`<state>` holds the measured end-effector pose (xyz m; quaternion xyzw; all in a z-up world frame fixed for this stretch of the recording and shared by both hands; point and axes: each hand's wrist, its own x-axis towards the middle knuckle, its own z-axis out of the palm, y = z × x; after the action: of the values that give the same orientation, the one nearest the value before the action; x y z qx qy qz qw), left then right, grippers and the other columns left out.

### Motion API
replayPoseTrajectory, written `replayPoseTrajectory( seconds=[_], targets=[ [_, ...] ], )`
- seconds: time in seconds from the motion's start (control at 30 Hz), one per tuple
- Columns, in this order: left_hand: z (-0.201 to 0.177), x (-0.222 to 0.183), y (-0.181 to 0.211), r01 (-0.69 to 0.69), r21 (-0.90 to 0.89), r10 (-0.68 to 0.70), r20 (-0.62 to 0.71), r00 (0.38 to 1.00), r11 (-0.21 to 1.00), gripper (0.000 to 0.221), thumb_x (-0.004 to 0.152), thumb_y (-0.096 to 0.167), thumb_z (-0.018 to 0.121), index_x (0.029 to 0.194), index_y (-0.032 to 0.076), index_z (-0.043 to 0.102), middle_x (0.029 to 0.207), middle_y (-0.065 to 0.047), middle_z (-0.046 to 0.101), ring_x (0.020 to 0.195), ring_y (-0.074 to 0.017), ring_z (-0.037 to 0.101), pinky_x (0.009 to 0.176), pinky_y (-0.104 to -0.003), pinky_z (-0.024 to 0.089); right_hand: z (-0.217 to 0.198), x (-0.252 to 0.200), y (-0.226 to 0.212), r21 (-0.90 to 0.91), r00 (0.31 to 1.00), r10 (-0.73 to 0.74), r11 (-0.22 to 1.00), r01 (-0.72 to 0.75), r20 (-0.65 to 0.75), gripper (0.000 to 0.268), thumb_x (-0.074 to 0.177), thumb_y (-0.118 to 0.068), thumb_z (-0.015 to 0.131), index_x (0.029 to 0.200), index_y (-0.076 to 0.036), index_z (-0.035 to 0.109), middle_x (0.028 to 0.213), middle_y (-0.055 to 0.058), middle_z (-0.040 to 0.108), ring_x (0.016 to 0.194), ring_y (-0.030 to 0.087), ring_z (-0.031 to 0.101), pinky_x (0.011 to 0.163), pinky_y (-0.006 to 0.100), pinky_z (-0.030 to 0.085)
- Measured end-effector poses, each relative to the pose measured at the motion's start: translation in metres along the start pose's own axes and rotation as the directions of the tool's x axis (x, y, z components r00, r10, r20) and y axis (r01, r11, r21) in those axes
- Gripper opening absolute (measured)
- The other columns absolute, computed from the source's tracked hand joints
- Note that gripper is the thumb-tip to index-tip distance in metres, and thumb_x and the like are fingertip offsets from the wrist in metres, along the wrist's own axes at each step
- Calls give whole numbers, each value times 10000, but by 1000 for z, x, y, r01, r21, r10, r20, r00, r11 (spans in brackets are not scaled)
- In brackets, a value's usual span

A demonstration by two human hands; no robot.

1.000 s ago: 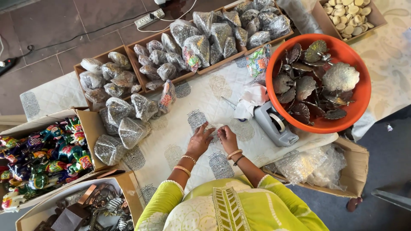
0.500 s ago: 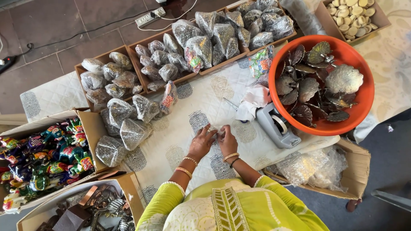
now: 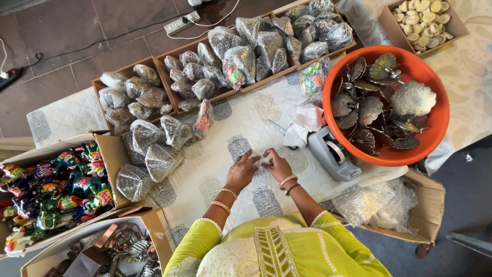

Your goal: The person wraps decorative metal figurines in bubble wrap at a work table, folding the plastic around each item and pressing the wrap closed. Wrapped pieces are placed into cardboard trays alongside other already wrapped items, and a tape dispenser sits nearby on the table.

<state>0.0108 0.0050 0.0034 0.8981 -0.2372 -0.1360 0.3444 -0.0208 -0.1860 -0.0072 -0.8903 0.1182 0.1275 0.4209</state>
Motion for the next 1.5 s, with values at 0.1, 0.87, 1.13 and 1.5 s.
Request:
replayPoseTrajectory(
  seconds=[0.1,0.87,1.13,1.5],
  targets=[
    [0,1,2,21,5,-21,14,1000,1000,423,894,184,708,1308,251,649,1487,-86,523,1276,-333,571,984,-457,548,-6,5,-6,-31,998,40,999,-39,47,354,833,-271,788,1089,-204,552,626,79,630,572,282,656,559,439,473],
    [17,18,-31,80,-379,-104,-42,994,922,416,831,163,765,1241,131,700,1237,-146,680,1156,-314,664,1006,-404,546,-9,-17,1,-285,791,-597,787,547,-132,514,743,-118,776,1237,-93,635,1285,136,637,1232,310,521,1041,443,423],
    [-22,9,-11,444,-695,-332,302,894,565,527,954,401,578,1434,189,615,1227,-124,698,976,-247,575,718,-411,527,0,19,68,367,980,-197,913,177,19,306,1010,-302,638,1055,0,674,817,68,674,757,106,566,728,282,497],
    [5,17,-14,348,-928,-221,315,923,133,391,1005,200,612,1349,15,595,1195,-114,713,1076,-207,679,939,-352,552,-33,-7,15,722,993,31,684,-105,115,469,1005,-492,458,1179,-92,631,905,-3,643,807,109,589,726,289,516]
  ],
)
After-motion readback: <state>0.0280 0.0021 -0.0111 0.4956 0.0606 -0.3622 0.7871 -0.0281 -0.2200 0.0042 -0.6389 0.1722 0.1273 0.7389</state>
